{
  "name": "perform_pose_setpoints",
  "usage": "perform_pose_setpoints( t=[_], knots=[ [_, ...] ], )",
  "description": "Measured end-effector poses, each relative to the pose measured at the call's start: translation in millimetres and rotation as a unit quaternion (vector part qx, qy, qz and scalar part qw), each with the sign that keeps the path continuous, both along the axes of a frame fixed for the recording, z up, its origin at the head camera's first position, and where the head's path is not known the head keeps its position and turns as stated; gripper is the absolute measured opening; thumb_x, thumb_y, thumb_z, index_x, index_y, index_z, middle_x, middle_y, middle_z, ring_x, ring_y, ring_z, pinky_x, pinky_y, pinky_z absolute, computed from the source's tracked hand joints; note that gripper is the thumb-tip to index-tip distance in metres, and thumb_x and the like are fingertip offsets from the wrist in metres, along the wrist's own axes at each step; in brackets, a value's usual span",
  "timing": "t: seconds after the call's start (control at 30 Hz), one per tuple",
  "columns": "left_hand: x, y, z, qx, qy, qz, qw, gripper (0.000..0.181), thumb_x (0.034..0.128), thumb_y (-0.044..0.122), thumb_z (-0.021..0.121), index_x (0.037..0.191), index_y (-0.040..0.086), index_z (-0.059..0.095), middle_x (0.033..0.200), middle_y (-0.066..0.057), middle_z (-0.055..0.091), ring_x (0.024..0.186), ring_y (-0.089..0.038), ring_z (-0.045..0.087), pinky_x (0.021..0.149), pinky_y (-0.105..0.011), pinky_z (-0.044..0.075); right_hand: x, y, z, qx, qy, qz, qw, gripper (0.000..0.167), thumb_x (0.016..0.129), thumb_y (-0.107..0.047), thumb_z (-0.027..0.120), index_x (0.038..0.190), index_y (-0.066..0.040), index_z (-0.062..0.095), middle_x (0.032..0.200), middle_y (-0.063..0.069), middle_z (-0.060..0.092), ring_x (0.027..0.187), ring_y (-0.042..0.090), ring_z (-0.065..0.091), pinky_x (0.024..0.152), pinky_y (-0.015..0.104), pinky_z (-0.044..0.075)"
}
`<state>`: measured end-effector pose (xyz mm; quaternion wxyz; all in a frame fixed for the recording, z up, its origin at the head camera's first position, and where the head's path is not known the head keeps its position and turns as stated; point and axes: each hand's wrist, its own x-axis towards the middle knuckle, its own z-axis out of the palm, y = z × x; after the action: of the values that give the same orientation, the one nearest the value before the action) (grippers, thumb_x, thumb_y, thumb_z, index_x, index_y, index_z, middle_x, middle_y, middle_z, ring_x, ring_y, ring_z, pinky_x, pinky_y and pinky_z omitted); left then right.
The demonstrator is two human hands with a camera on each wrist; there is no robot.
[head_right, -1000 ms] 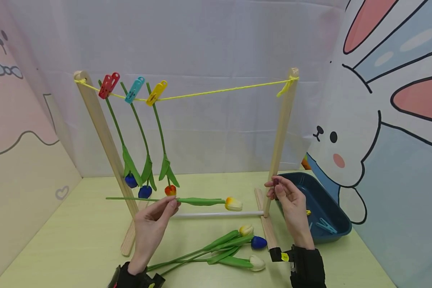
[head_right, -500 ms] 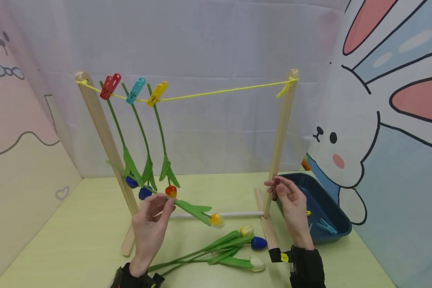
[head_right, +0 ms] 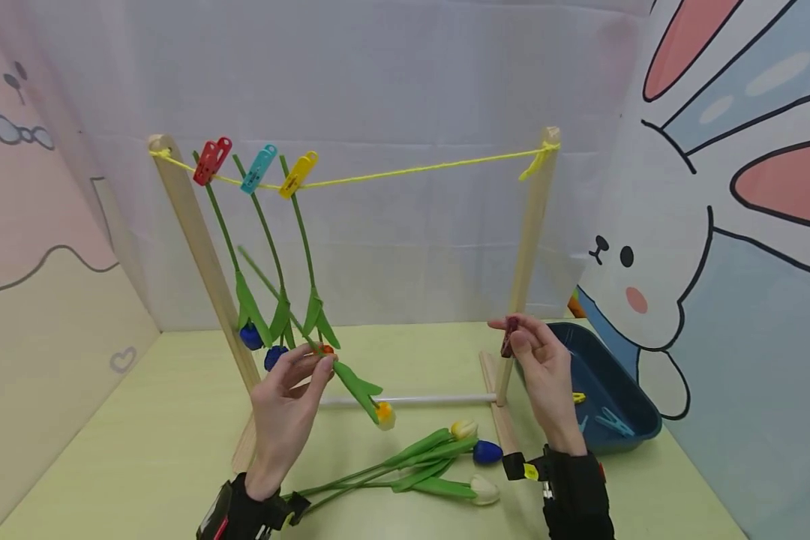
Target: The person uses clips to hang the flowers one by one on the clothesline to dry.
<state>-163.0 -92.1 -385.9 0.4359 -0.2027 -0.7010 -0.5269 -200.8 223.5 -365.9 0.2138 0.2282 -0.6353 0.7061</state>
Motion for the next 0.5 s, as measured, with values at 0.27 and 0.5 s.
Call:
perform_pose_setpoints(
  t=[0.27,0.5],
  knots=[
    [-6.2,5.9,18.7,-0.05,-0.007,0.011,0.9987,0.028,0.0866,-0.005,0.073,0.114,0.001,0.072,0.094,-0.015,0.078,0.079,-0.025,0.076,0.065,-0.018,0.059,-3.2,-10.0,27.3,0.042,0.032,-0.06,0.9968,0.025,0.103,-0.001,0.051,0.123,0.0,0.065,0.098,-0.005,0.068,0.085,0.006,0.065,0.079,0.014,0.052],
    [-13.5,10.3,28.5,-0.08,-0.02,-0.003,0.9966,0.028,0.0916,0.004,0.072,0.119,-0.001,0.069,0.099,-0.016,0.076,0.084,-0.024,0.075,0.07,-0.023,0.061,-7.9,-20.8,48.0,0.05,0.075,-0.08,0.9927,0.026,0.1,0.002,0.055,0.123,0.015,0.061,0.097,-0.009,0.072,0.084,0.004,0.065,0.082,0.013,0.053]
  ],
)
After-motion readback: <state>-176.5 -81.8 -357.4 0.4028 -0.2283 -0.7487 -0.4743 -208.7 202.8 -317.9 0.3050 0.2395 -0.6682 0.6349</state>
